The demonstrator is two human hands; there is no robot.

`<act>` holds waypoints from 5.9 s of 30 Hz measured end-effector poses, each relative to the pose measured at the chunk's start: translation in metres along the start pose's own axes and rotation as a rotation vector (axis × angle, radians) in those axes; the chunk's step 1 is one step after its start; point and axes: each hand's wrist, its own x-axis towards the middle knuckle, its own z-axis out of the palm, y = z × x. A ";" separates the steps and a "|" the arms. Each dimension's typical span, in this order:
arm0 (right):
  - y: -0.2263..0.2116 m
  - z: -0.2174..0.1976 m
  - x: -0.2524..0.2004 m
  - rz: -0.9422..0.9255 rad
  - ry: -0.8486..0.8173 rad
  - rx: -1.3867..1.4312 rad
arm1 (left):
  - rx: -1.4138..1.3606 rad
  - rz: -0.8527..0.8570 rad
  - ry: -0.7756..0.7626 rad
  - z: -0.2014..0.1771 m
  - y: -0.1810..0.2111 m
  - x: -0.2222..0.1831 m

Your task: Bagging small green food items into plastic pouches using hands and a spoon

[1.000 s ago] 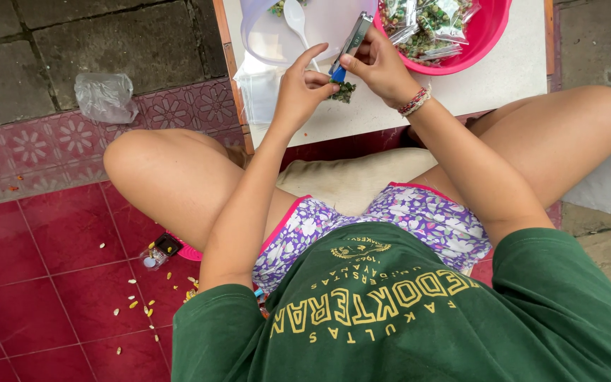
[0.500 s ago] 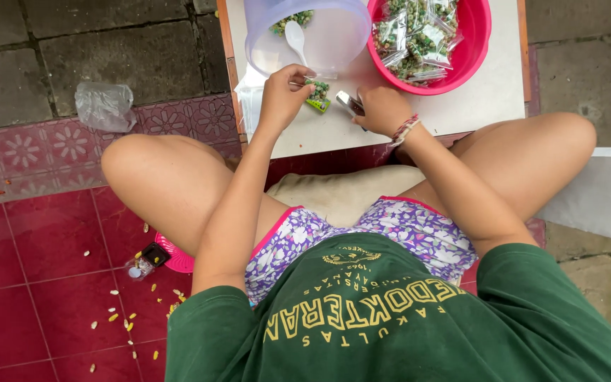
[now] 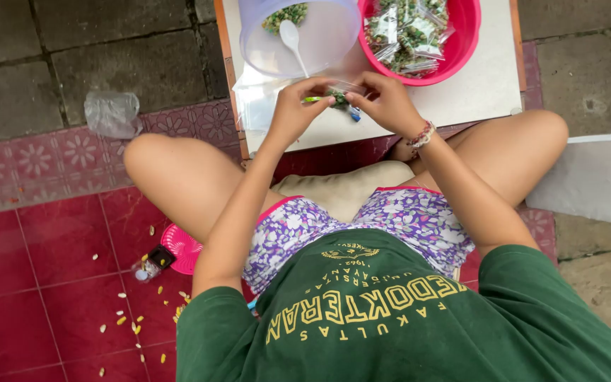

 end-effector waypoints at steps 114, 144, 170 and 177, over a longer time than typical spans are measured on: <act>0.248 0.012 -0.046 0.173 1.160 -0.555 | 1.241 0.014 0.728 -0.014 -0.106 -0.017; 0.210 0.007 -0.046 0.224 1.085 -0.497 | 1.094 -0.132 0.771 -0.020 -0.114 -0.043; 0.218 0.007 -0.046 0.262 1.040 -0.481 | 1.069 0.052 0.841 -0.024 -0.127 -0.043; 0.227 0.008 -0.050 0.284 1.018 -0.506 | 0.994 0.154 0.886 -0.027 -0.135 -0.045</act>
